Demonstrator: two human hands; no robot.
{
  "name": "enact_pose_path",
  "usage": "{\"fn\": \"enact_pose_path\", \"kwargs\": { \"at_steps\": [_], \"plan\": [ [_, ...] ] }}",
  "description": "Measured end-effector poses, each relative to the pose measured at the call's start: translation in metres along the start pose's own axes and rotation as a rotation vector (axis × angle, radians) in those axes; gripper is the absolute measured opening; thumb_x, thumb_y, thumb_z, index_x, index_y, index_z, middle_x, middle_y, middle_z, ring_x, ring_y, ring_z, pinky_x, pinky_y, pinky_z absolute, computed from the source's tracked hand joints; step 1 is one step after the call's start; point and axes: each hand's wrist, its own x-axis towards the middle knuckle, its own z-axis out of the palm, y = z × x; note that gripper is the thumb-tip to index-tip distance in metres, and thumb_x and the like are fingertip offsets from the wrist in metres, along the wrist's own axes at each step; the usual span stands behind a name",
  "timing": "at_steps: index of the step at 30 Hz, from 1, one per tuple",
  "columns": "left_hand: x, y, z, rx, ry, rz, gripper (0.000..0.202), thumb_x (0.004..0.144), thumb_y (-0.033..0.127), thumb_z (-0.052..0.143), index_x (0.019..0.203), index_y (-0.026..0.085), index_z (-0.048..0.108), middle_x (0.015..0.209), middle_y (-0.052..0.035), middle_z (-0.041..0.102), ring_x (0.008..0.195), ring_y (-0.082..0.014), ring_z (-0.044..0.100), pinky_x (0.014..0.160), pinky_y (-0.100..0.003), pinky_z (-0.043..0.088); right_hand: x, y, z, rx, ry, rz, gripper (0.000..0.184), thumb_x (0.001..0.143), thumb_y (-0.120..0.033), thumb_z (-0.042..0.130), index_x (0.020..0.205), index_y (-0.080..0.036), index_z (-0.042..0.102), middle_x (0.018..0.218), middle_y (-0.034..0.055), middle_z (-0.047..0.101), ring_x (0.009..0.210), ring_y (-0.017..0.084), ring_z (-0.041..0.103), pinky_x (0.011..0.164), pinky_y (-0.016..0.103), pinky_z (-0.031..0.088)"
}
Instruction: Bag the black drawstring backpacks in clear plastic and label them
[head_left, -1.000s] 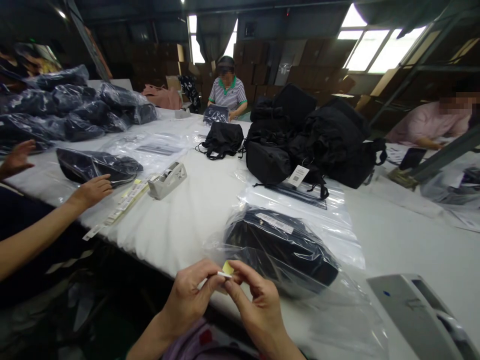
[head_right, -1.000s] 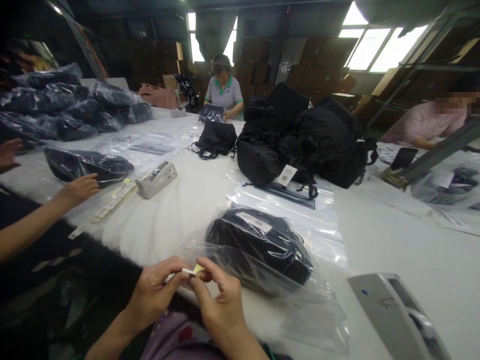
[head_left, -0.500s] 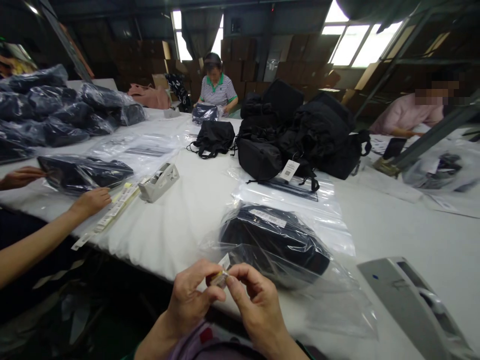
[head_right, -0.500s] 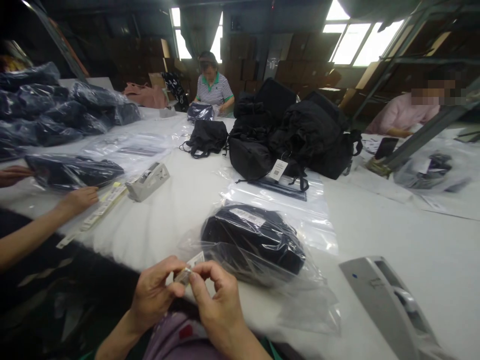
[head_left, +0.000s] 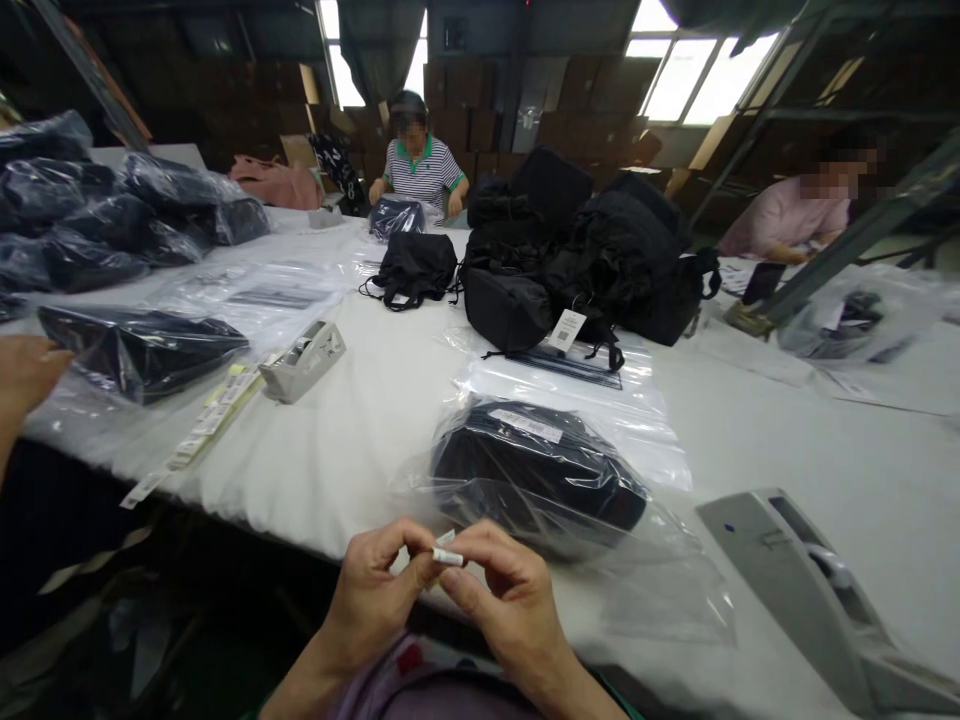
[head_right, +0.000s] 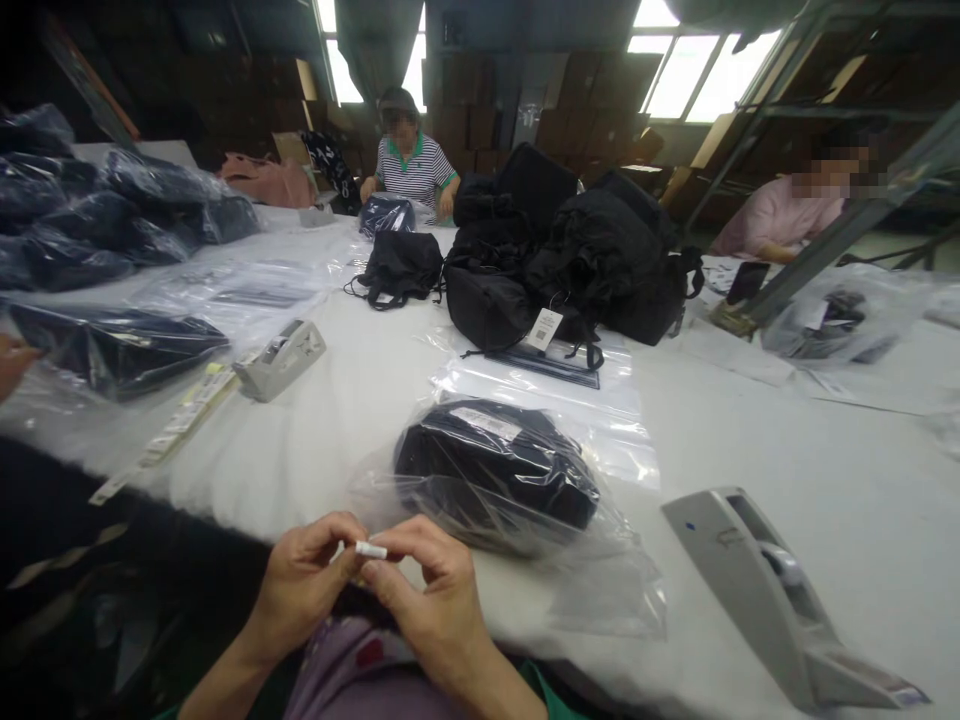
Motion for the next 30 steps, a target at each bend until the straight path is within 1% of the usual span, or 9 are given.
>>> {"fn": "enact_pose_path", "kwargs": {
  "at_steps": [2, 5, 7, 10, 14, 17, 19, 25, 30],
  "plan": [
    [-0.001, 0.0, -0.002, -0.061, -0.069, -0.006, 0.011, 0.089, 0.028, 0.064, 0.092, 0.018, 0.069, 0.071, -0.0011, 0.065, 0.065, -0.0126, 0.059, 0.062, -0.021, 0.048, 0.0, -0.001, -0.003, -0.011, -0.004, -0.008, 0.014, 0.084, -0.034, 0.071, 0.087, -0.022, 0.076, 0.078, 0.0044, 0.069, 0.072, 0.017, 0.062, 0.069, 0.03, 0.05],
    [-0.003, -0.001, -0.003, -0.167, -0.126, -0.06, 0.038, 0.091, 0.025, 0.062, 0.128, 0.025, 0.057, 0.081, -0.0002, 0.067, 0.072, -0.0133, 0.062, 0.07, -0.023, 0.052, -0.001, -0.001, -0.005, -0.073, -0.02, -0.021, 0.012, 0.085, -0.031, 0.07, 0.082, -0.021, 0.075, 0.077, 0.0043, 0.069, 0.071, 0.017, 0.062, 0.069, 0.03, 0.05],
    [-0.005, 0.001, -0.003, -0.182, -0.125, -0.106, 0.053, 0.09, 0.025, 0.063, 0.14, 0.027, 0.046, 0.084, 0.0001, 0.067, 0.075, -0.0136, 0.063, 0.073, -0.024, 0.053, -0.002, 0.0, -0.006, -0.099, -0.007, -0.012, 0.011, 0.085, -0.03, 0.07, 0.079, -0.02, 0.073, 0.075, 0.0037, 0.068, 0.071, 0.017, 0.062, 0.068, 0.029, 0.049],
    [-0.007, 0.008, -0.001, -0.16, -0.093, -0.157, 0.069, 0.089, 0.027, 0.065, 0.149, 0.026, 0.032, 0.087, -0.001, 0.07, 0.079, -0.0152, 0.065, 0.078, -0.025, 0.053, -0.004, 0.004, -0.006, -0.109, 0.0, 0.003, 0.009, 0.083, -0.028, 0.072, 0.08, -0.02, 0.072, 0.076, 0.003, 0.067, 0.071, 0.017, 0.061, 0.068, 0.028, 0.049],
    [-0.009, 0.014, 0.002, -0.141, -0.077, -0.156, 0.077, 0.088, 0.026, 0.065, 0.152, 0.023, 0.023, 0.084, -0.0008, 0.07, 0.076, -0.0144, 0.063, 0.079, -0.026, 0.053, -0.005, 0.006, -0.006, -0.111, -0.004, -0.016, 0.006, 0.081, -0.025, 0.074, 0.085, -0.021, 0.072, 0.077, 0.0026, 0.067, 0.072, 0.017, 0.062, 0.069, 0.028, 0.048],
    [-0.01, 0.011, 0.004, -0.134, -0.066, -0.135, 0.075, 0.087, 0.025, 0.066, 0.151, 0.025, 0.026, 0.079, 0.0019, 0.067, 0.072, -0.0136, 0.061, 0.077, -0.026, 0.053, -0.004, 0.004, -0.007, -0.147, -0.014, -0.06, 0.003, 0.085, -0.022, 0.069, 0.083, -0.02, 0.072, 0.076, 0.0027, 0.067, 0.071, 0.017, 0.062, 0.068, 0.029, 0.048],
    [-0.009, 0.007, 0.006, -0.112, -0.052, -0.101, 0.073, 0.085, 0.022, 0.067, 0.149, 0.026, 0.03, 0.075, 0.0038, 0.066, 0.069, -0.0124, 0.058, 0.076, -0.025, 0.052, -0.004, 0.002, -0.008, -0.212, -0.011, -0.141, 0.008, 0.087, -0.019, 0.066, 0.08, -0.02, 0.07, 0.073, 0.0022, 0.067, 0.069, 0.016, 0.061, 0.067, 0.029, 0.047],
    [-0.006, 0.0, 0.012, -0.007, -0.029, -0.035, 0.054, 0.085, 0.02, 0.065, 0.135, 0.022, 0.045, 0.072, 0.0041, 0.065, 0.066, -0.0114, 0.057, 0.07, -0.022, 0.049, -0.004, 0.004, -0.008, -0.395, 0.064, -0.428, 0.012, 0.085, -0.009, 0.062, 0.08, -0.019, 0.061, 0.069, 0.0006, 0.063, 0.064, 0.015, 0.055, 0.065, 0.03, 0.044],
    [-0.008, -0.001, 0.017, 0.032, -0.066, -0.053, 0.041, 0.089, 0.021, 0.058, 0.13, 0.021, 0.05, 0.068, 0.0051, 0.061, 0.062, -0.0107, 0.057, 0.064, -0.021, 0.048, -0.003, 0.007, -0.011, -0.436, 0.072, -0.508, 0.012, 0.085, -0.006, 0.063, 0.083, -0.018, 0.061, 0.069, 0.0013, 0.062, 0.064, 0.014, 0.053, 0.066, 0.03, 0.044]
  ]
}}
